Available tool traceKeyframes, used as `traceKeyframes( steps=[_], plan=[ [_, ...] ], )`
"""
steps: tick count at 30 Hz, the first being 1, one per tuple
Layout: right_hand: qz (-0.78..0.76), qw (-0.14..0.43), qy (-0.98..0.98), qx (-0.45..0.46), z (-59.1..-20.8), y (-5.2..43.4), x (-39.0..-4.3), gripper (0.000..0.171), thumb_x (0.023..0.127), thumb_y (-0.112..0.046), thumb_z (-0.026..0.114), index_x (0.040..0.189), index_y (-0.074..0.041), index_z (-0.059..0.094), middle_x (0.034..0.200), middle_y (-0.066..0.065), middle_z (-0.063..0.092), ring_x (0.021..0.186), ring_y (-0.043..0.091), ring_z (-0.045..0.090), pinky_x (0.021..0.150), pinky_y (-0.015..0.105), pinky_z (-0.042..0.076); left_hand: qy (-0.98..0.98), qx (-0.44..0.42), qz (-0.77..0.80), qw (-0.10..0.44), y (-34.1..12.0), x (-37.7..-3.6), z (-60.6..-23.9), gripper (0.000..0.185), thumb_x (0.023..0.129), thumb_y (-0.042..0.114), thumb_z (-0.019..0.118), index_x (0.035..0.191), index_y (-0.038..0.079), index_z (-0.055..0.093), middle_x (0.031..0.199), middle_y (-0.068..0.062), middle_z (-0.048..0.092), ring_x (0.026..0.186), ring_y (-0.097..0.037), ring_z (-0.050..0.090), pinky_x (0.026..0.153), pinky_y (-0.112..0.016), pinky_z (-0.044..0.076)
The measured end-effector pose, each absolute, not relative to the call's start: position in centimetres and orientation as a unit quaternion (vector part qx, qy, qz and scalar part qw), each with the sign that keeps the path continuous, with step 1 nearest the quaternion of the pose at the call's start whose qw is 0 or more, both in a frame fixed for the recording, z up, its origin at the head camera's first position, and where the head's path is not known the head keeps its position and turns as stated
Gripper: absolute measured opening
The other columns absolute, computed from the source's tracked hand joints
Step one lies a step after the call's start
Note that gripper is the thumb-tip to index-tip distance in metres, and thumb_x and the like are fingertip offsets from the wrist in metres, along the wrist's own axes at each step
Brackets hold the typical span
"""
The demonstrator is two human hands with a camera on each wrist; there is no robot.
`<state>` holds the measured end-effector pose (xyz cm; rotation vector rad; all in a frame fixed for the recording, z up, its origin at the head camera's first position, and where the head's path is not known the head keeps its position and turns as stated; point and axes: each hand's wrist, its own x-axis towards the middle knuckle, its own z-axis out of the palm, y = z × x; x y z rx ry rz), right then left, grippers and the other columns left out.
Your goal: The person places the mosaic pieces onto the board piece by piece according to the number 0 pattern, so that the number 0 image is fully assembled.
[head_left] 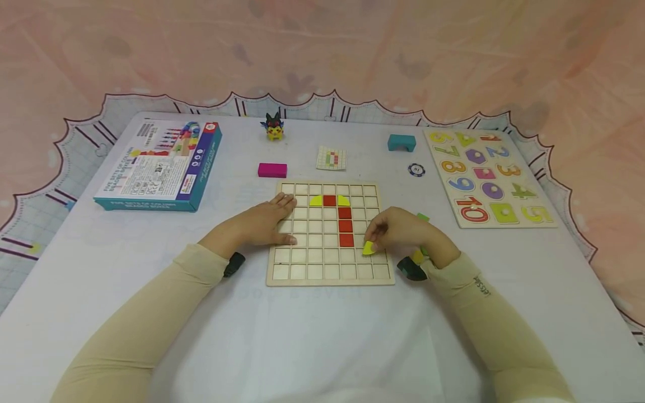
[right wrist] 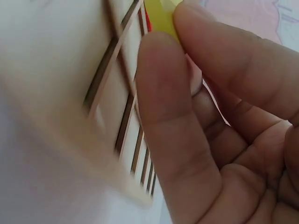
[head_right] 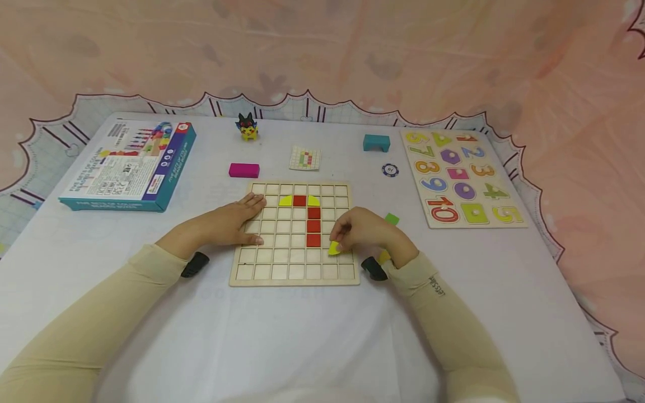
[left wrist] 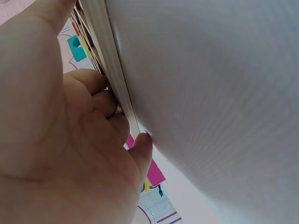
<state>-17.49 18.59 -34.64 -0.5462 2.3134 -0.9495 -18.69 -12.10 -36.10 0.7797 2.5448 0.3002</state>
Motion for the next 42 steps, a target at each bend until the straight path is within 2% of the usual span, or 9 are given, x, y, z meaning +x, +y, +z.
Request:
traceKeyframes(
  steps=[15, 25, 34, 42],
  plan=[
    [-0.297, 0.306, 0.876, -0.226, -34.7, 13.8, -17.3, 0.011, 0.074, -0.002, 0.072, 0.084, -0.006, 0.073, 0.078, 0.001, 0.068, 0.073, 0.011, 0.055, 0.067, 0.022, 0.046, 0.925, 0.284, 0.107, 0.228, -12.1, -18.8, -36.3, 0.093, 0.085, 0.051, 0.057, 0.146, 0.0, 0.009, 0.154, -0.015, 0.005, 0.143, -0.03, -0.001, 0.115, -0.047, 0.011],
    [-0.274, 0.289, 0.895, -0.199, -34.7, 13.3, -16.8, 0.011, 0.074, -0.001, 0.072, 0.084, -0.007, 0.074, 0.078, 0.001, 0.069, 0.072, 0.012, 0.054, 0.066, 0.021, 0.046, 0.926, 0.281, 0.103, 0.229, -12.0, -18.8, -36.3, 0.093, 0.085, 0.052, 0.057, 0.147, 0.001, 0.009, 0.154, -0.015, 0.005, 0.143, -0.03, -0.001, 0.115, -0.047, 0.011],
    [-0.272, 0.269, 0.903, -0.197, -35.0, 13.0, -16.6, 0.009, 0.074, 0.0, 0.072, 0.075, -0.008, 0.071, 0.072, 0.0, 0.065, 0.07, 0.012, 0.053, 0.065, 0.022, 0.045, 0.927, 0.28, 0.106, 0.228, -12.1, -18.7, -36.2, 0.093, 0.085, 0.051, 0.057, 0.147, 0.001, 0.009, 0.154, -0.015, 0.006, 0.143, -0.03, 0.0, 0.115, -0.046, 0.012],
    [-0.289, 0.26, 0.899, -0.203, -34.5, 14.6, -16.7, 0.009, 0.075, -0.007, 0.074, 0.084, -0.01, 0.072, 0.078, -0.001, 0.066, 0.075, 0.013, 0.055, 0.069, 0.024, 0.046, 0.926, 0.285, 0.104, 0.227, -12.1, -18.8, -36.3, 0.093, 0.085, 0.052, 0.057, 0.146, 0.0, 0.009, 0.154, -0.016, 0.006, 0.142, -0.031, 0.0, 0.114, -0.047, 0.012]
  ],
)
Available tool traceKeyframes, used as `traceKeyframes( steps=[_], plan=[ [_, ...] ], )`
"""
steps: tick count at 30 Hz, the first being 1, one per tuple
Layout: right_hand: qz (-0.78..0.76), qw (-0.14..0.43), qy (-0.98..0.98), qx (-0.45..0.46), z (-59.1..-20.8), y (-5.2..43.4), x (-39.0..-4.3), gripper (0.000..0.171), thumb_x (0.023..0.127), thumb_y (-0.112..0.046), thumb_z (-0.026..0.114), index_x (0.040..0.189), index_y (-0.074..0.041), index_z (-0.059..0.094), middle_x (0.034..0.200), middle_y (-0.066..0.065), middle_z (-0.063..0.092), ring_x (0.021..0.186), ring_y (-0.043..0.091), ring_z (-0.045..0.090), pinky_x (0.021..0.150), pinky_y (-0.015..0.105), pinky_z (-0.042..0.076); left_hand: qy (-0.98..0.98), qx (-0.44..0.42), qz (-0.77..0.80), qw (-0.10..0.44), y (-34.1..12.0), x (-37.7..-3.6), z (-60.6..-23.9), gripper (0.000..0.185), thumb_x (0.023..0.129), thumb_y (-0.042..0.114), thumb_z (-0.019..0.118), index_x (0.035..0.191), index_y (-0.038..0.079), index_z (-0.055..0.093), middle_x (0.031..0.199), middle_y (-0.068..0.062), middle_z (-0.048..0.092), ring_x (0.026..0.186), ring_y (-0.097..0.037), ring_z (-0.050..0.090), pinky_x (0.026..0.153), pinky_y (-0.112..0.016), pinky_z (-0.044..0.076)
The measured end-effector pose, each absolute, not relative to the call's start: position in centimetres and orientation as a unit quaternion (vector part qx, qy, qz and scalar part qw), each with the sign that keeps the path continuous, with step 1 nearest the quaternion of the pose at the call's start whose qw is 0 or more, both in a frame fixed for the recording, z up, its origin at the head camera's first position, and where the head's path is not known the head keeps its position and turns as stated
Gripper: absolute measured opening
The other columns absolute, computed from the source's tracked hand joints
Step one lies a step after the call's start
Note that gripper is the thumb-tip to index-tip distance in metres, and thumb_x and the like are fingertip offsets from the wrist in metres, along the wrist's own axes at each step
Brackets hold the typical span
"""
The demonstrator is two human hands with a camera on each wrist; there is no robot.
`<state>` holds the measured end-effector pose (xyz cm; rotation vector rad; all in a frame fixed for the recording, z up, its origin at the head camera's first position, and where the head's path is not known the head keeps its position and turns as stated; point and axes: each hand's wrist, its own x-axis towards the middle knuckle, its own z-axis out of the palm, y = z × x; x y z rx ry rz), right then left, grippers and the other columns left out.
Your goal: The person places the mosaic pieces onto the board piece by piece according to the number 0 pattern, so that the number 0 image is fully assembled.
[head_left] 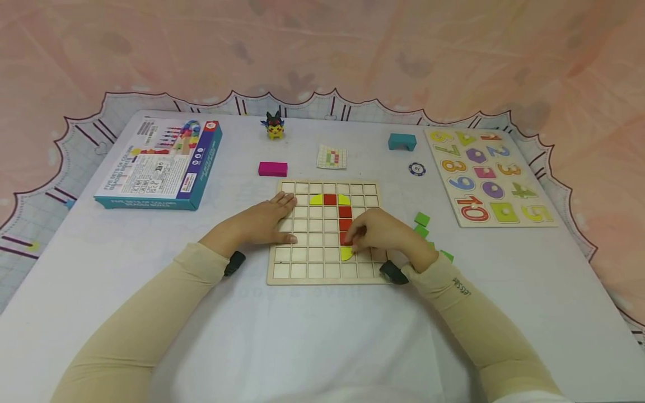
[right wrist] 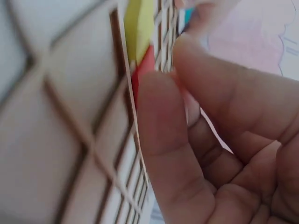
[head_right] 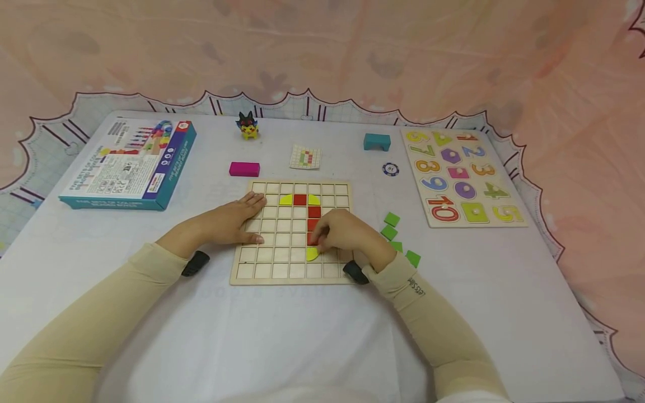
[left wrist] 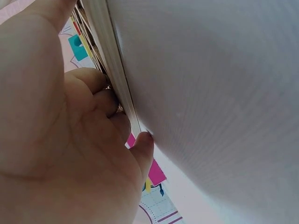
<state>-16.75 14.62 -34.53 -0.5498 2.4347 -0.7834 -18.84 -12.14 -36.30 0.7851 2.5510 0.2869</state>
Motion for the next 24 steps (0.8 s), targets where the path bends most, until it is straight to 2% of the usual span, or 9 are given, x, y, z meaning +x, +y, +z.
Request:
traceKeyframes(
  steps=[7, 14, 19, 24],
  plan=[
    [-0.297, 0.257, 0.905, -0.163, -33.3, 18.1, -17.1, 0.014, 0.077, -0.007, 0.071, 0.092, -0.006, 0.072, 0.081, 0.002, 0.065, 0.078, 0.017, 0.054, 0.072, 0.027, 0.045, 0.925, 0.285, 0.105, 0.226, -12.2, -19.0, -36.6, 0.093, 0.085, 0.052, 0.056, 0.147, 0.001, 0.009, 0.154, -0.015, 0.005, 0.142, -0.031, -0.001, 0.115, -0.046, 0.01],
    [-0.302, 0.261, 0.907, -0.135, -32.5, 22.5, -16.9, 0.018, 0.078, -0.004, 0.067, 0.096, -0.001, 0.07, 0.083, 0.005, 0.065, 0.077, 0.017, 0.055, 0.068, 0.026, 0.046, 0.924, 0.287, 0.109, 0.228, -12.2, -19.0, -36.5, 0.093, 0.085, 0.053, 0.056, 0.147, 0.001, 0.008, 0.154, -0.015, 0.005, 0.142, -0.03, -0.001, 0.115, -0.046, 0.01],
    [-0.289, 0.248, 0.916, -0.125, -32.4, 25.3, -16.4, 0.018, 0.078, -0.009, 0.07, 0.095, -0.001, 0.07, 0.086, 0.006, 0.066, 0.079, 0.017, 0.056, 0.072, 0.027, 0.047, 0.925, 0.282, 0.107, 0.231, -12.2, -18.9, -36.3, 0.093, 0.085, 0.052, 0.056, 0.147, 0.001, 0.008, 0.154, -0.015, 0.005, 0.142, -0.031, -0.001, 0.115, -0.047, 0.01],
    [-0.288, 0.263, 0.917, -0.085, -33.2, 27.4, -16.0, 0.023, 0.079, -0.013, 0.07, 0.099, -0.003, 0.069, 0.089, 0.005, 0.064, 0.083, 0.019, 0.053, 0.073, 0.028, 0.044, 0.925, 0.281, 0.106, 0.233, -12.2, -18.8, -36.2, 0.093, 0.086, 0.052, 0.056, 0.147, 0.001, 0.008, 0.154, -0.015, 0.005, 0.142, -0.03, -0.002, 0.115, -0.047, 0.01]
  ],
)
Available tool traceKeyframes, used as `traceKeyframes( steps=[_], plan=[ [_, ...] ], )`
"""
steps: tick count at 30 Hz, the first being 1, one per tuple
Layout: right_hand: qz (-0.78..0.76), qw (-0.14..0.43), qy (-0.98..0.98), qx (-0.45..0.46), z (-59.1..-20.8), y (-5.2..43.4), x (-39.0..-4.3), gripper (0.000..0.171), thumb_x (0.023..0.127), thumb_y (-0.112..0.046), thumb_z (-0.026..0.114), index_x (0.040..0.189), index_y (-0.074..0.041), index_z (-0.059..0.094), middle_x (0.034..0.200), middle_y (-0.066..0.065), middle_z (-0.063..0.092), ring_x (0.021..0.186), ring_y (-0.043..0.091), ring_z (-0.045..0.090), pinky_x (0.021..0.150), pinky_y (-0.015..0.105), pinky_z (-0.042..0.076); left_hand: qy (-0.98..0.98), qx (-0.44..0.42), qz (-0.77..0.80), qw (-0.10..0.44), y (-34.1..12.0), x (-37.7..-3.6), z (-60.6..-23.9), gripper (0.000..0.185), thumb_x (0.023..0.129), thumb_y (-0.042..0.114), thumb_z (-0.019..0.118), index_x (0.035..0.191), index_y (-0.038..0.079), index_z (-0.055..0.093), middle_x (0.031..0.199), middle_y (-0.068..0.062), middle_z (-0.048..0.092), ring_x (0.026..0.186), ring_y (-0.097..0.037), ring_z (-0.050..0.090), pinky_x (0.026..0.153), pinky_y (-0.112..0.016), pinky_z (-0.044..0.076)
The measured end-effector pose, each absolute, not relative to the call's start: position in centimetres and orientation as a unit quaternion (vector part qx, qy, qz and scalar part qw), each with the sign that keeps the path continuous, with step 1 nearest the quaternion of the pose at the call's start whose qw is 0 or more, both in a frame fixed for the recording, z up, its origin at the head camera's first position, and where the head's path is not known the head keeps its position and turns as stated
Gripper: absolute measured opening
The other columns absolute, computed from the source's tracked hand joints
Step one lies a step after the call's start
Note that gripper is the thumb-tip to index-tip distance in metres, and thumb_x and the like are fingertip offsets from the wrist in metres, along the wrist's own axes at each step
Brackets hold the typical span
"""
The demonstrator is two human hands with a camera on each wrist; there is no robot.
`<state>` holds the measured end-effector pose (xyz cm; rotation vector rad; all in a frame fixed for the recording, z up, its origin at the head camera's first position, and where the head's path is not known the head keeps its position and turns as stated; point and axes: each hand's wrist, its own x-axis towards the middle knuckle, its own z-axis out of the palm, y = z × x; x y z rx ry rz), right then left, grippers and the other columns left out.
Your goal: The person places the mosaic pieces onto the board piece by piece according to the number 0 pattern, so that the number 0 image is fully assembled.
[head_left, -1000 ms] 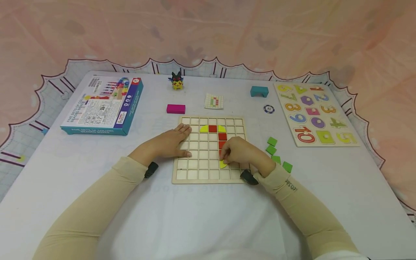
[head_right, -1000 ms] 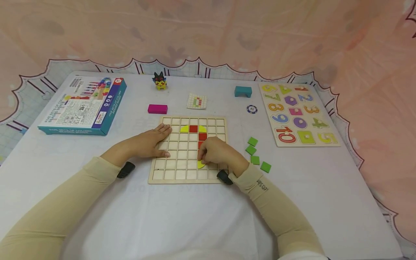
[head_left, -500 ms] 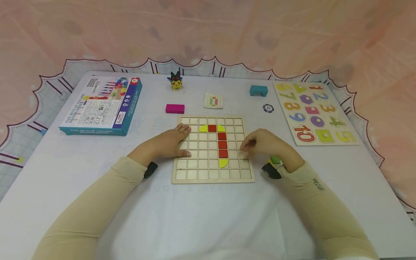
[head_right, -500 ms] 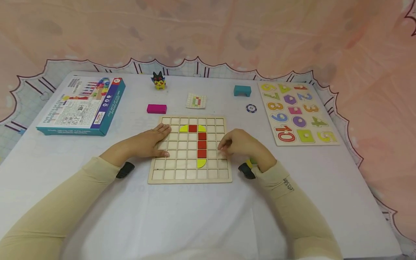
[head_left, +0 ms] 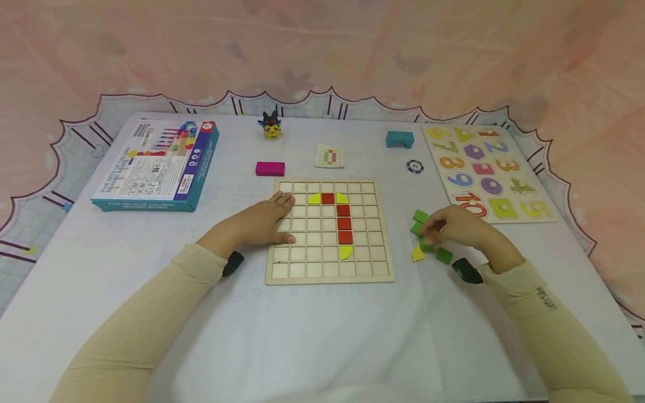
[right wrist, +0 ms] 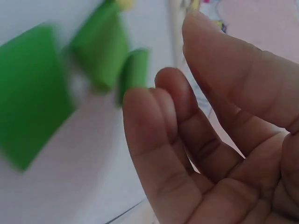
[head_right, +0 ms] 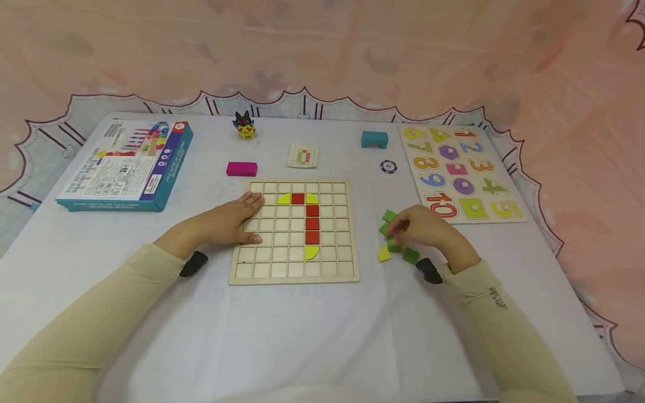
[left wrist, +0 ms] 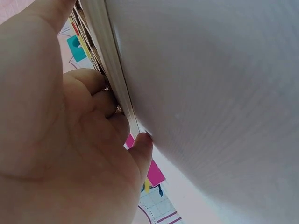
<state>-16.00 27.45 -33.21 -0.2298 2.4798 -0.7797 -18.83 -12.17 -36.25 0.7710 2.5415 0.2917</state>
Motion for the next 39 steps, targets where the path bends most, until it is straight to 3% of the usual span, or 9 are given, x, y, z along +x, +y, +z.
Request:
traceKeyframes(
  steps=[16, 39],
  plan=[
    [-0.287, 0.259, 0.92, -0.066, -35.3, 28.1, -15.3, 0.028, 0.075, -0.004, 0.071, 0.102, -0.001, 0.066, 0.093, 0.009, 0.058, 0.087, 0.022, 0.049, 0.072, 0.027, 0.044, 0.925, 0.282, 0.107, 0.231, -12.0, -18.7, -36.0, 0.092, 0.086, 0.05, 0.057, 0.146, 0.0, 0.009, 0.154, -0.016, 0.006, 0.142, -0.031, -0.001, 0.115, -0.046, 0.01],
    [-0.288, 0.227, 0.927, -0.073, -35.3, 27.5, -14.7, 0.025, 0.075, 0.001, 0.068, 0.1, -0.001, 0.066, 0.101, 0.015, 0.06, 0.095, 0.028, 0.052, 0.083, 0.044, 0.046, 0.926, 0.281, 0.107, 0.229, -12.0, -18.6, -35.9, 0.093, 0.085, 0.05, 0.057, 0.146, 0.0, 0.009, 0.154, -0.015, 0.005, 0.142, -0.031, -0.001, 0.115, -0.046, 0.011]
  ],
)
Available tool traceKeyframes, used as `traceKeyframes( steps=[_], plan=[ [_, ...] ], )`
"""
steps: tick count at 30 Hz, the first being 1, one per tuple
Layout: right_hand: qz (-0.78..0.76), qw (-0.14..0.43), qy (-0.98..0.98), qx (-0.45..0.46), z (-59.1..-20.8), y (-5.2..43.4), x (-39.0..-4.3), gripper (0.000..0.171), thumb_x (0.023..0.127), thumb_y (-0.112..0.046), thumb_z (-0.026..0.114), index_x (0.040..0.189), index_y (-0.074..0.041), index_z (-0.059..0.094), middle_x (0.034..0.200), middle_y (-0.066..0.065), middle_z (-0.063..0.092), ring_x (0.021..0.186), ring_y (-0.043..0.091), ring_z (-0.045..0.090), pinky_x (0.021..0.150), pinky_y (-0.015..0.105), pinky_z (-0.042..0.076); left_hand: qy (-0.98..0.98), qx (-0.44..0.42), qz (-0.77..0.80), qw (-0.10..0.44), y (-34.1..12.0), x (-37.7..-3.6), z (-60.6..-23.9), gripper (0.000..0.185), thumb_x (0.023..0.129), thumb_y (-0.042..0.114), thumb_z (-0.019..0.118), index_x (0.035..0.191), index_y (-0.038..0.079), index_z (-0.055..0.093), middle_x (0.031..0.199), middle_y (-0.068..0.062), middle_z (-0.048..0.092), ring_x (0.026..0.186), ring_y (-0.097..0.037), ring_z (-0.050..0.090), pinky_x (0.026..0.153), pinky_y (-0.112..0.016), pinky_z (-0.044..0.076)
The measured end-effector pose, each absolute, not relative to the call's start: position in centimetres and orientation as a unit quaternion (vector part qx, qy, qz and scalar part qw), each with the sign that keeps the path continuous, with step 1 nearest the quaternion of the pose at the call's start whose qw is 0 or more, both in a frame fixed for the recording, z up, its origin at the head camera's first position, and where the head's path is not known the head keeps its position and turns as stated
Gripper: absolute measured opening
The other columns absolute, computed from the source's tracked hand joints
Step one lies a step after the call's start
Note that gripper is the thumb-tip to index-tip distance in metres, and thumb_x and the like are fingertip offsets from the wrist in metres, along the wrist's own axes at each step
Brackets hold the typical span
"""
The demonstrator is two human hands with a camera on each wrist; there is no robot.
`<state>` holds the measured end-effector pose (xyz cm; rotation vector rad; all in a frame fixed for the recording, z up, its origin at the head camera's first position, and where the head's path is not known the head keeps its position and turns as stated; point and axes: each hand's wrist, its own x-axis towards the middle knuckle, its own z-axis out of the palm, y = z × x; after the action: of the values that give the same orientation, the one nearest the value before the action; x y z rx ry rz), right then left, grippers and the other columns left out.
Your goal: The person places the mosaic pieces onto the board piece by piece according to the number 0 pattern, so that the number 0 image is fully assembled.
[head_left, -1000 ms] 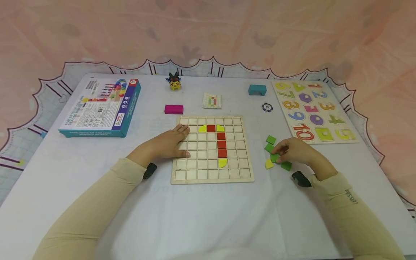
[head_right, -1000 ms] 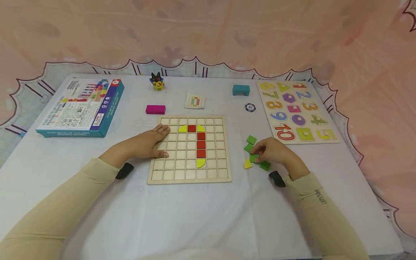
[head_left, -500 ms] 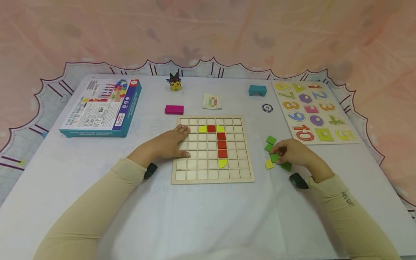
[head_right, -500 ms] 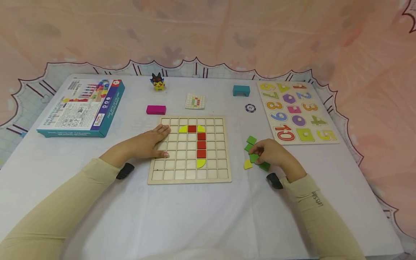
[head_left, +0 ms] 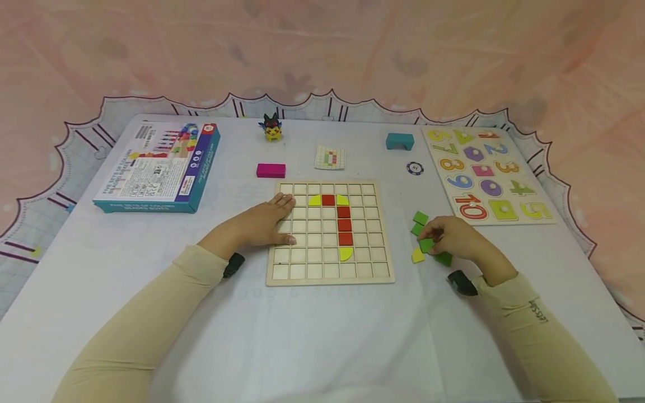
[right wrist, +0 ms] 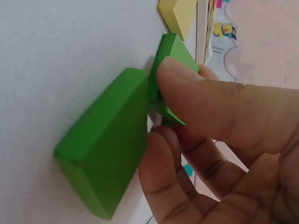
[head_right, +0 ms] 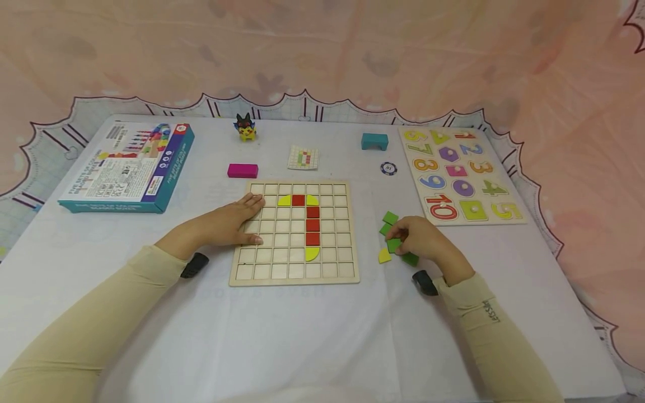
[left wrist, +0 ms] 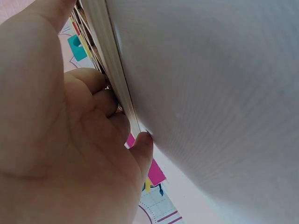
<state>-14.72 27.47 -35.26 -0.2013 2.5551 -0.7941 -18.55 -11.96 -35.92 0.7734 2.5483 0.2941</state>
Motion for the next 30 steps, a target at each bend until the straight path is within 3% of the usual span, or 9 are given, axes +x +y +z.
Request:
traceKeyframes(
  steps=[9, 20, 30],
  plan=[
    [-0.277, 0.218, 0.933, -0.068, -34.9, 27.9, -14.8, 0.02, 0.077, -0.006, 0.069, 0.096, -0.006, 0.069, 0.094, 0.008, 0.063, 0.087, 0.022, 0.053, 0.074, 0.031, 0.045, 0.925, 0.289, 0.109, 0.222, -12.0, -18.5, -35.8, 0.092, 0.086, 0.048, 0.057, 0.146, -0.002, 0.009, 0.154, -0.017, 0.005, 0.142, -0.032, -0.001, 0.115, -0.047, 0.01],
    [-0.352, 0.223, 0.906, -0.076, -34.0, 26.6, -15.4, 0.022, 0.079, -0.002, 0.061, 0.099, -0.001, 0.069, 0.104, 0.013, 0.067, 0.097, 0.024, 0.055, 0.078, 0.027, 0.046, 0.925, 0.291, 0.109, 0.221, -11.9, -18.4, -35.8, 0.092, 0.086, 0.048, 0.057, 0.146, -0.002, 0.009, 0.154, -0.018, 0.005, 0.142, -0.033, -0.001, 0.115, -0.047, 0.01],
    [-0.407, 0.238, 0.873, -0.124, -34.6, 22.0, -16.3, 0.019, 0.077, 0.0, 0.066, 0.096, 0.002, 0.07, 0.098, 0.011, 0.067, 0.085, 0.017, 0.055, 0.078, 0.027, 0.047, 0.926, 0.28, 0.111, 0.228, -12.0, -18.5, -36.0, 0.093, 0.085, 0.049, 0.058, 0.147, 0.001, 0.008, 0.154, -0.015, 0.005, 0.142, -0.031, -0.002, 0.115, -0.046, 0.01]
  ],
)
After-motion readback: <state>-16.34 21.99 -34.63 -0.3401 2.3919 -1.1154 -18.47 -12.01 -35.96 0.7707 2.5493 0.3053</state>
